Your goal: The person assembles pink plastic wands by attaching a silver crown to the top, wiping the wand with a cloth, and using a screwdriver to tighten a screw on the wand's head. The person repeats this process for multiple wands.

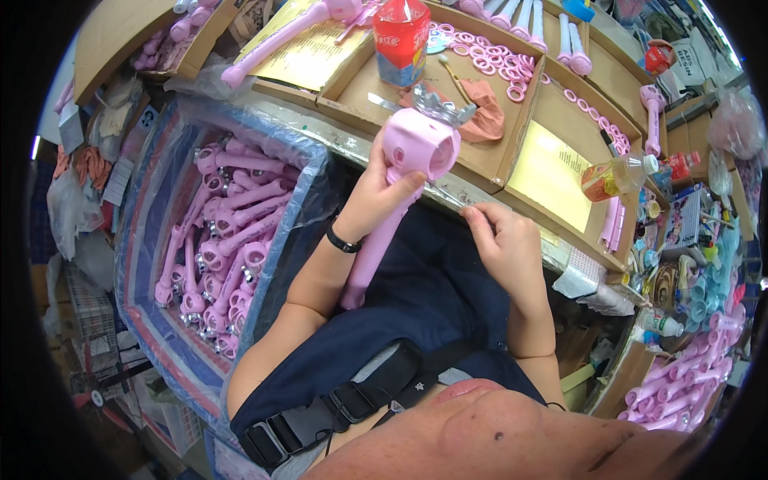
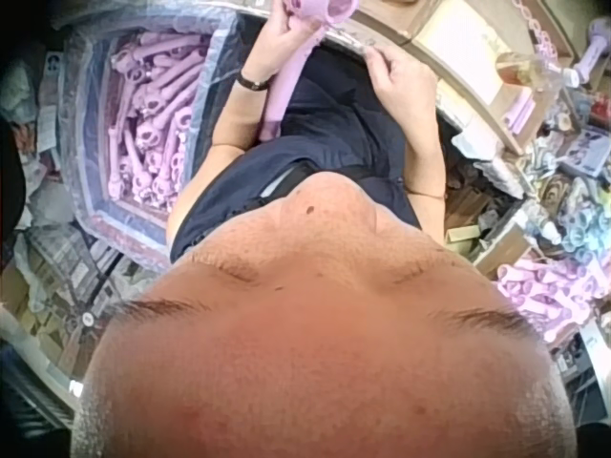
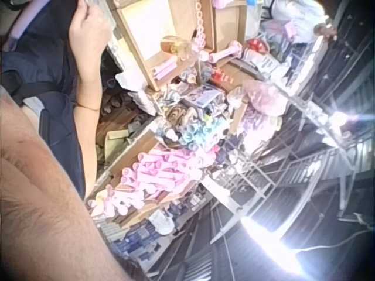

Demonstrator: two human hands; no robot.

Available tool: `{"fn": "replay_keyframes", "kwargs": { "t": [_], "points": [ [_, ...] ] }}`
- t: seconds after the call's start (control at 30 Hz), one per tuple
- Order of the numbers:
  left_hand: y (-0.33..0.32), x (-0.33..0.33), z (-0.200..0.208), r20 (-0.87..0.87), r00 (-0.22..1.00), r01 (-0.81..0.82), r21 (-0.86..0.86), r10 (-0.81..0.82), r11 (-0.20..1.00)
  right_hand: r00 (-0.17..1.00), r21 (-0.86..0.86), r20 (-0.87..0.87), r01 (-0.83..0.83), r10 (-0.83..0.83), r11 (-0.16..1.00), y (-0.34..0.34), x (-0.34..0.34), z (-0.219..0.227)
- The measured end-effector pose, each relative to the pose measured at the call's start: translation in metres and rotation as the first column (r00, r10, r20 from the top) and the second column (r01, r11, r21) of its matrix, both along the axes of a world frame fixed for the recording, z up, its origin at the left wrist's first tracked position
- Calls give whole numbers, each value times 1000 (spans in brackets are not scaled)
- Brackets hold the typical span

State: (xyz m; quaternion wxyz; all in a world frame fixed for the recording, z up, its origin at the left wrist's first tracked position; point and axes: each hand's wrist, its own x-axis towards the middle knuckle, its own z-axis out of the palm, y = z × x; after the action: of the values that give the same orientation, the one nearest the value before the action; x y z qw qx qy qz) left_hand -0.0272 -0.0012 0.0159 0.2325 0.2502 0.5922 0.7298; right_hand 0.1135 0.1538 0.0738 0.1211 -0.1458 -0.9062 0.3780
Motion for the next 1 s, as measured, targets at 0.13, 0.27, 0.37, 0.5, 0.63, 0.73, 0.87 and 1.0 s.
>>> {"fn": "replay_keyframes", "kwargs": {
  "t": [0.13, 0.27, 0.37, 0.5, 0.63, 0.73, 0.87, 1.0],
  "points": [
    [-1, 5, -1, -312, 944, -144, -102, 105, 984, 978, -376, 142, -88, 151, 922, 21, -10, -13],
    [-5, 10, 1, -451, 885, -216, -183, 113, 959, 969, -421, 129, -137, 209, 897, 24, -12, -27],
    [-7, 11, 4, -475, 870, -243, -179, 132, 953, 990, -256, -51, -138, 130, 957, 15, -7, -37],
    [-8, 9, 4, -397, 910, -210, -197, 118, 958, 984, -41, -167, -66, 58, 997, 5, -6, -39],
    [-4, 6, -2, -326, 938, -138, -49, 115, 989, 977, 234, -189, -52, 97, 971, 2, -3, -31],
    [-3, -3, -4, -257, 955, -133, 79, 149, 988, 978, 406, -194, 13, 72, 914, 2, 7, -27],
    [-7, -25, 6, 133, 986, -142, 344, 101, 928, 996, -151, -59, 59, -68, 987, -11, 20, -45],
    [7, -17, 8, 282, 955, -219, 457, 93, 862, 940, -493, -307, -292, 150, 819, -54, 19, -95]
  ]
}}
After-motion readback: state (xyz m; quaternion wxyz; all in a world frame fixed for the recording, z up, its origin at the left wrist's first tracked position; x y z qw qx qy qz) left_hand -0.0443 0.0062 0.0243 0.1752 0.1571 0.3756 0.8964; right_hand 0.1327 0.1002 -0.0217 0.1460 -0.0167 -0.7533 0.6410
